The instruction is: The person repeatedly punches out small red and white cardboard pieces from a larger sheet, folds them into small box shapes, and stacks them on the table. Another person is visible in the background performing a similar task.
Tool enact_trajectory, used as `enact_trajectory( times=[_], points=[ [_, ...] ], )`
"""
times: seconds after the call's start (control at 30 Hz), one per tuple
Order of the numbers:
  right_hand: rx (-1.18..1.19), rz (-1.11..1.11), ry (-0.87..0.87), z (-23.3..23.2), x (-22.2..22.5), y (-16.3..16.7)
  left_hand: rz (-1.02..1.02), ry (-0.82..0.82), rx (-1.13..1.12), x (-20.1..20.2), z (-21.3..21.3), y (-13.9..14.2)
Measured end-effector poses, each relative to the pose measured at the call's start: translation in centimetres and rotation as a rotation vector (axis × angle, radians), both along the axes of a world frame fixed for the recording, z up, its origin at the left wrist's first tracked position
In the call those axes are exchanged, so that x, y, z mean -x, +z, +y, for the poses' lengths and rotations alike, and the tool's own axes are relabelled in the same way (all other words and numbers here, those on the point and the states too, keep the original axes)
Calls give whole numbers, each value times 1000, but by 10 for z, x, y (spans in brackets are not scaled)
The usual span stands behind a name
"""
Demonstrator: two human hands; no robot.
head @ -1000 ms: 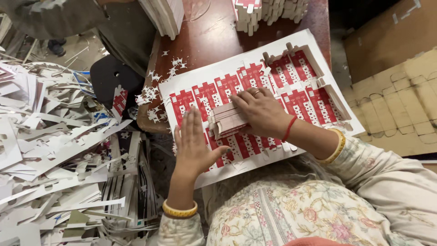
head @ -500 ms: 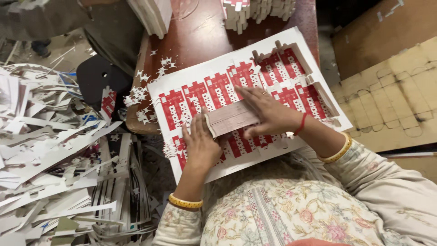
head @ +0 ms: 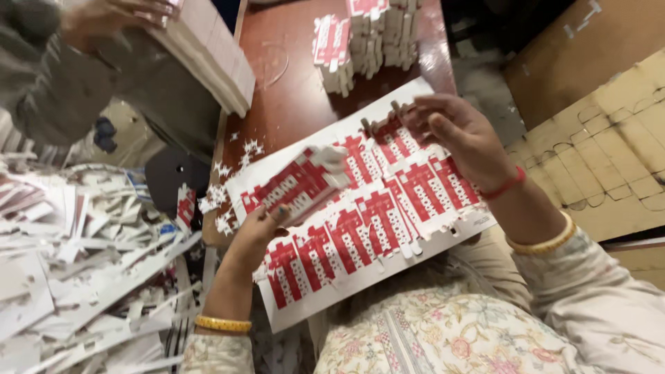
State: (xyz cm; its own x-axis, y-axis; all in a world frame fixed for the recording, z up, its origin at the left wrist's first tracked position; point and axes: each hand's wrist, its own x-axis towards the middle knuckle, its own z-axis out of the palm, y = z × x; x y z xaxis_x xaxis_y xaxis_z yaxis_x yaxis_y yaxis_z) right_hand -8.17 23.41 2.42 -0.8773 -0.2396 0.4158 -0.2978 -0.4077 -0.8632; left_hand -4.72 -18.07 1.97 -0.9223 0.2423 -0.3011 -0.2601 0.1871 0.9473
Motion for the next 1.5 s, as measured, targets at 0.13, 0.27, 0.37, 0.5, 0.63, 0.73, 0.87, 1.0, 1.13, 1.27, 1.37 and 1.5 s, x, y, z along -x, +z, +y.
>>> enact_trajectory(
  times=[0.13, 0.27, 0.37, 0.5, 0.63, 0.73, 0.87, 1.0, 1.13, 1.27, 1.37, 1.5],
  points=[
    [-9, -108, -151, 33, -26, -21, -64, 148, 57, 64, 9, 10],
    [-70, -161, -276, 54, -55, -37, -56, 235, 37, 136, 31, 29],
    [-148, -239, -366, 68, -79, -43, -120, 256, 58, 168, 49, 46],
    [-237, -305, -461, 75, -103, -45, -240, 332, 298, 189, 63, 51],
    [-292, -349, -398, 68, -107, -44, -218, 84, 1036, 198, 66, 54],
    [-406, -309, -256, 53, -88, -43, -112, 82, 1209, 197, 52, 54],
    [-673, -285, -55, 12, -27, -48, 221, 43, 1130, 172, 16, 37],
    [-750, -515, 82, -36, 53, -52, 345, 162, 953, 97, -36, 6],
    [-847, -727, 113, -71, 106, -49, 149, 325, 808, 12, -66, -24],
    [-1065, -751, 42, -98, 123, -43, -10, 426, 611, -36, -60, -71],
    [-1095, -780, 3, -113, 126, -42, 163, 450, 400, -46, -53, -109],
    [-1165, -762, -50, -120, 127, -41, 330, 424, 606, -47, -57, -134]
  ],
)
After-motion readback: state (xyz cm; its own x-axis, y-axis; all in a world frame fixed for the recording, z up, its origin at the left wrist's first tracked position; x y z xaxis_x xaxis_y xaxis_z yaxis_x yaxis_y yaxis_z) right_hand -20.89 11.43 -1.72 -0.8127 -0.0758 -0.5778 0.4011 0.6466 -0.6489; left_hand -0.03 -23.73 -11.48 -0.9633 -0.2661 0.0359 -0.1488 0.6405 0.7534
